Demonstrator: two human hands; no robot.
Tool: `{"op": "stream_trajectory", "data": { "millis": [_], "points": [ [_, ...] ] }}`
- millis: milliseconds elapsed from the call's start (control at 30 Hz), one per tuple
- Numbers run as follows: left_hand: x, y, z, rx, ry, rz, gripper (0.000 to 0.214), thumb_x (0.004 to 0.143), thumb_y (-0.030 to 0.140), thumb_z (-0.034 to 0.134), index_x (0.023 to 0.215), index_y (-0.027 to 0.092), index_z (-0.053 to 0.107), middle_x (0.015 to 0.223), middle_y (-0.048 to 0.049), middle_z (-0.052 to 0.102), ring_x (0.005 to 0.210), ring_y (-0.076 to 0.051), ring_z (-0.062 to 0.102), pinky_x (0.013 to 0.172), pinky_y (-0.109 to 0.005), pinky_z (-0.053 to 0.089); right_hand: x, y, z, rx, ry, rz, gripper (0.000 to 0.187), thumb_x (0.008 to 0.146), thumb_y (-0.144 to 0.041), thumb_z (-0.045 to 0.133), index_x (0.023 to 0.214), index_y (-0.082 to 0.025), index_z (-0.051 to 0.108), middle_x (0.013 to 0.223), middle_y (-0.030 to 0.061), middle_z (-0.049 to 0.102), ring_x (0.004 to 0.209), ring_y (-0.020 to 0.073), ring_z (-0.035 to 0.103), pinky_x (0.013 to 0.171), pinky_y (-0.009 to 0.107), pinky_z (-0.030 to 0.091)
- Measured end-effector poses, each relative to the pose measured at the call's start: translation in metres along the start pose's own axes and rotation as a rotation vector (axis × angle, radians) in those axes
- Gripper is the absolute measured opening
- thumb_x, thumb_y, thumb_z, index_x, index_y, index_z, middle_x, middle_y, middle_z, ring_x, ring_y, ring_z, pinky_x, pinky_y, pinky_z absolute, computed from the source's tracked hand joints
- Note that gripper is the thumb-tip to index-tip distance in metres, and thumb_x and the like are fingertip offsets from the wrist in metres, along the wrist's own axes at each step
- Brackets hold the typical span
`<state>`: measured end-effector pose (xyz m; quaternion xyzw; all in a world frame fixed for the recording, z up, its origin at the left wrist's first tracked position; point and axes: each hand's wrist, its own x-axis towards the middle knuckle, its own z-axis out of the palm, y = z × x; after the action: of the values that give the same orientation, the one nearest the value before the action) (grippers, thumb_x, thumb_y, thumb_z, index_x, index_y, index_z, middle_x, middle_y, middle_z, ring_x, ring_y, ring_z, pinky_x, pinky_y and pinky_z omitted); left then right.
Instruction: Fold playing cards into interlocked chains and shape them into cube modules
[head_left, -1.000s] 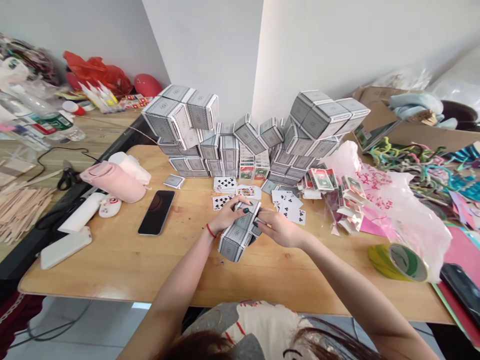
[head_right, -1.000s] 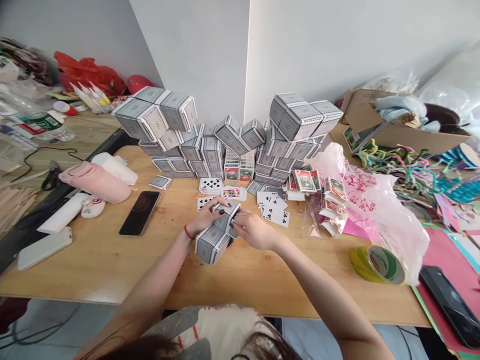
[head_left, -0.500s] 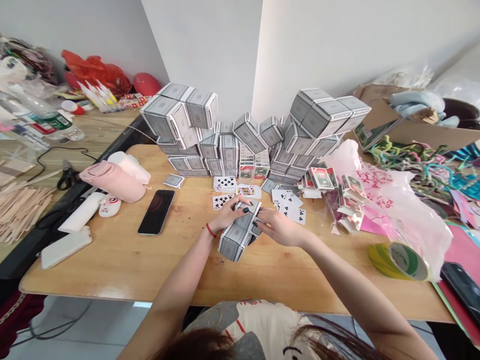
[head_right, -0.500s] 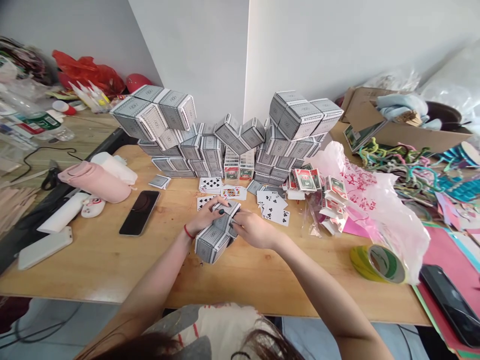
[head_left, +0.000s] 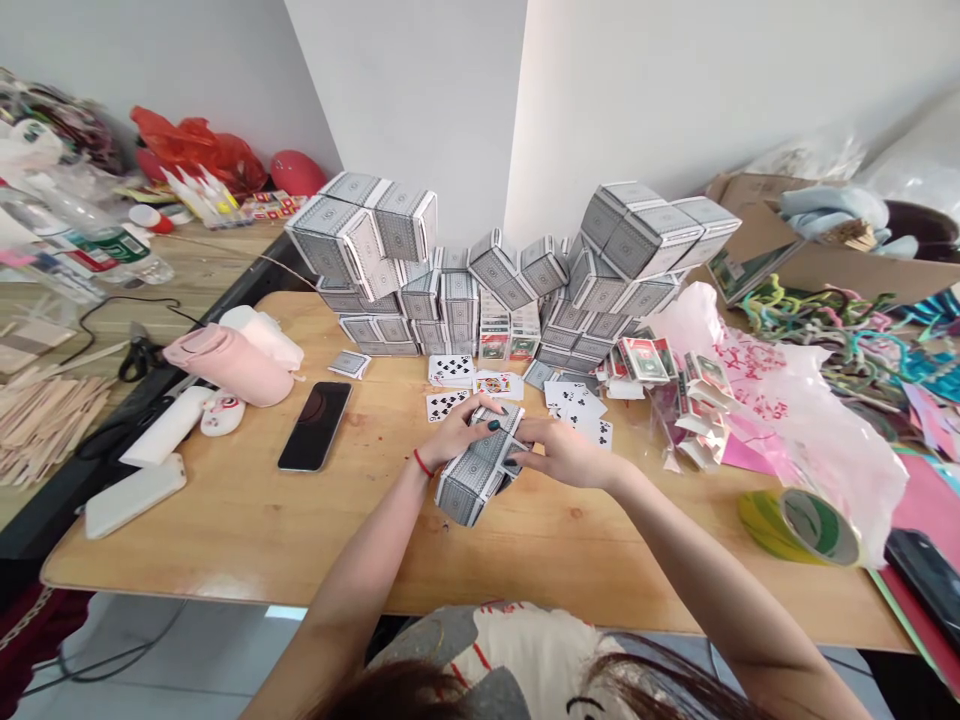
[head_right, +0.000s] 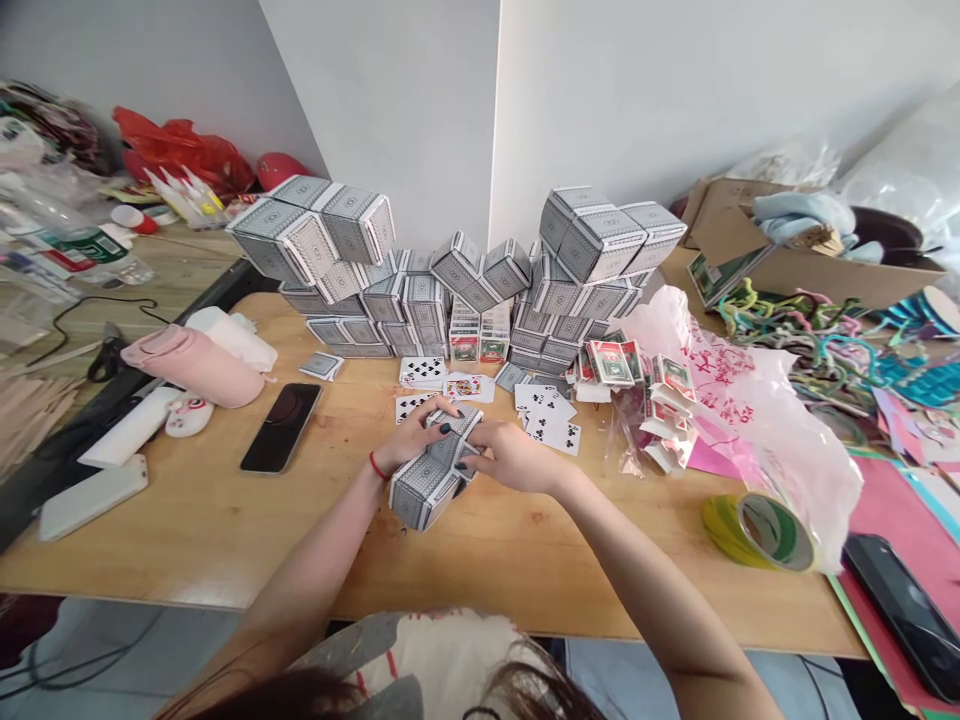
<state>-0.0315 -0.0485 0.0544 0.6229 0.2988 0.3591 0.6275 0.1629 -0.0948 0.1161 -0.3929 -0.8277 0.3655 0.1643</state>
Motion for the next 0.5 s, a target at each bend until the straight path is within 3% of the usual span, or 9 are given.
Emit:
{"op": "stream_trajectory", "data": {
  "millis": [167,500],
  "points": [
    [-0.001,0.001,0.001,0.0,-0.013,-0.005,0.035,0.07,0.045,0.063,0.089,0.017,0.055,0.088,-0.0026,0.054,0.081,-0.015,0.049,0.076,-0.025,0.037,-0.006,0.012,-0.006,0.096,-0.011,-0.047,0.018,0.077,-0.034,0.06,0.086,-0.018,0.058,0.084,0.004,0.063,0.075,0.016,0.057,0.07,0.028,0.045],
    [-0.002,0.002,0.002,-0.006,-0.015,-0.015,0.03,0.072,0.041,0.062,0.089,0.018,0.054,0.088,-0.0011,0.054,0.081,-0.014,0.05,0.075,-0.025,0.037,-0.005,0.011,-0.003,0.147,0.033,-0.077,0.021,0.079,-0.039,0.058,0.076,-0.018,0.057,0.078,0.0038,0.063,0.073,0.0153,0.058,0.07,0.026,0.044]
  ]
}}
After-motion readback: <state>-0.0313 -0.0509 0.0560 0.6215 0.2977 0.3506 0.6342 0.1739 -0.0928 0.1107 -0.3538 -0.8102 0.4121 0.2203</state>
